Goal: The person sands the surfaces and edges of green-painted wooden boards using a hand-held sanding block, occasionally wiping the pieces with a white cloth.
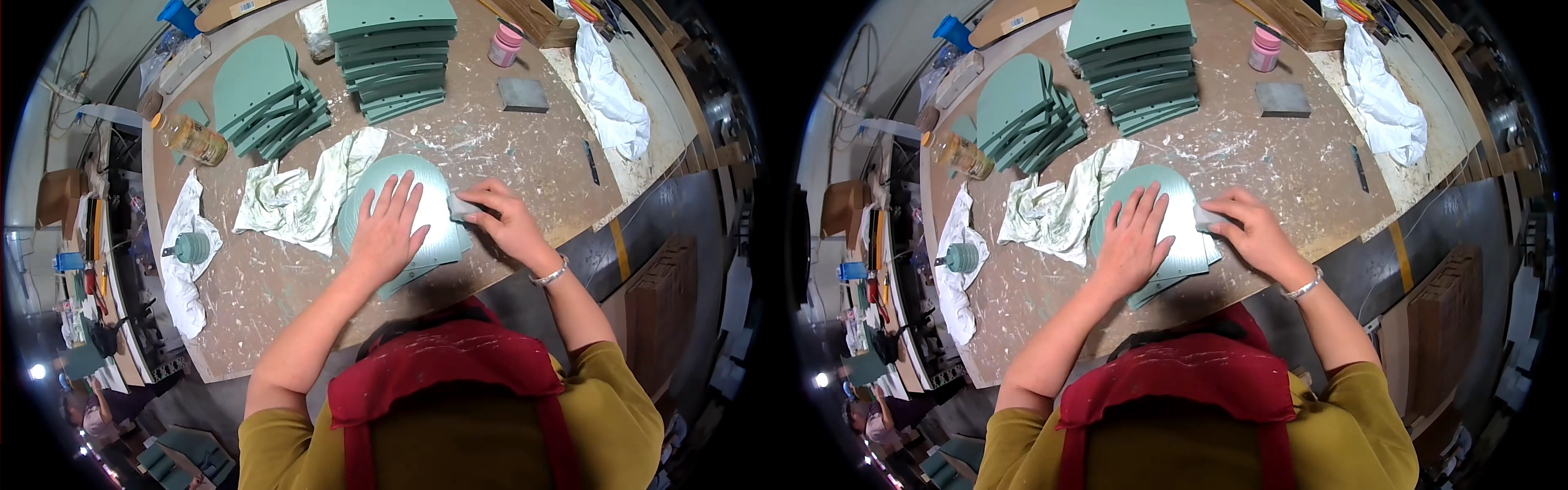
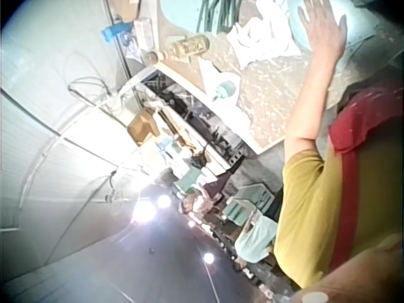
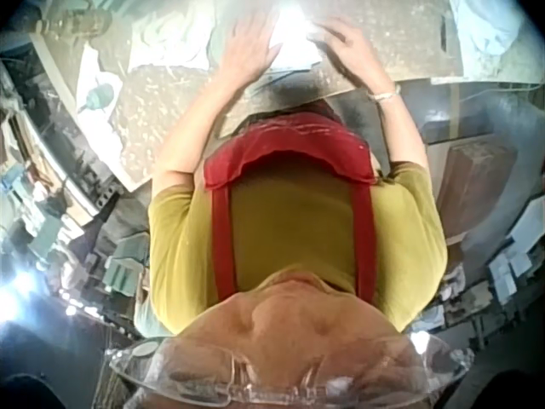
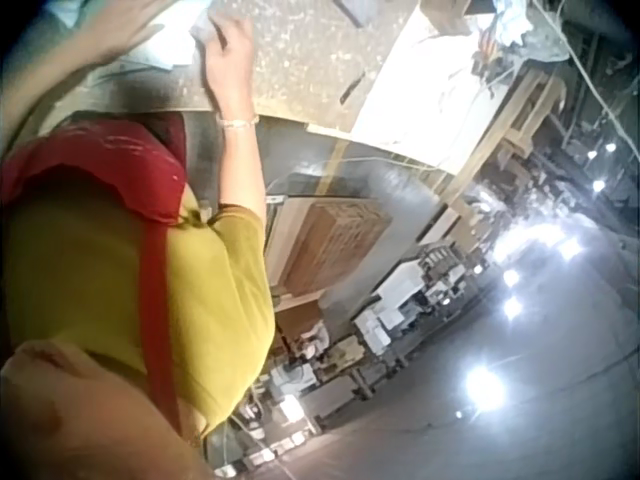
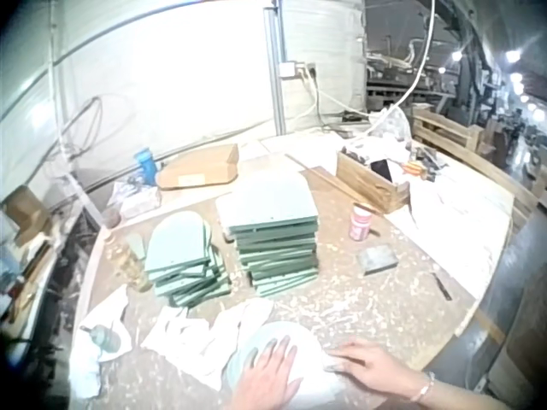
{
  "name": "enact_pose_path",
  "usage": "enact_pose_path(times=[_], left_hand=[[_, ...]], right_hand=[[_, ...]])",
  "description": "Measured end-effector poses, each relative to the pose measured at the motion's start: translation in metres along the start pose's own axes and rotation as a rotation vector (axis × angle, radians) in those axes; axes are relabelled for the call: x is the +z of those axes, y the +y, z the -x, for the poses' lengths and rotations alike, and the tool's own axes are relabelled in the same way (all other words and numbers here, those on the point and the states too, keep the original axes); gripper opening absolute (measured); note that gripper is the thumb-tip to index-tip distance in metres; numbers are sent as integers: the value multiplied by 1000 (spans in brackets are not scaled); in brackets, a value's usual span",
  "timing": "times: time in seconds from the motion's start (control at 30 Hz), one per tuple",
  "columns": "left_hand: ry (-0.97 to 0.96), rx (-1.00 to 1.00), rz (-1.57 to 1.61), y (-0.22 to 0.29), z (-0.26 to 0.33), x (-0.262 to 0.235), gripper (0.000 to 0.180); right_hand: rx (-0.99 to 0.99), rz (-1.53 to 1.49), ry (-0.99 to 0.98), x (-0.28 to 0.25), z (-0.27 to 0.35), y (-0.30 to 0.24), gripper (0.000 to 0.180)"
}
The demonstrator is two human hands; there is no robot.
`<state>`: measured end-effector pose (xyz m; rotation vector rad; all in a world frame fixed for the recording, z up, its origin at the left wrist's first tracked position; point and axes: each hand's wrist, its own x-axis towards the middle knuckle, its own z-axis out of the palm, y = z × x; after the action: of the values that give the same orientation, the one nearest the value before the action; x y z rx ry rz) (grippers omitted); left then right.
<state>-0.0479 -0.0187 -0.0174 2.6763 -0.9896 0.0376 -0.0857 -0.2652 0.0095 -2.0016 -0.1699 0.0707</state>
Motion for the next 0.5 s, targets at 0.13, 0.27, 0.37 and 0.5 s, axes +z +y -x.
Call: enact_pose_path(times=[0.13,0.27,0.37,0.5], left_hand=[[-9,-10,10,-1,1,0,63],[8,-5,18,-2,1,2,61],[24,6,-105,7,0,-7,58],[-1,112,52,21,24,-13,48]], right_hand=[[-24,23,-91,-1,10,0,32],[7,29,-7,-4,9,-4,31],[31,33,123,-3,0,-12,30],[-2,92,186,3,-5,-18,32]])
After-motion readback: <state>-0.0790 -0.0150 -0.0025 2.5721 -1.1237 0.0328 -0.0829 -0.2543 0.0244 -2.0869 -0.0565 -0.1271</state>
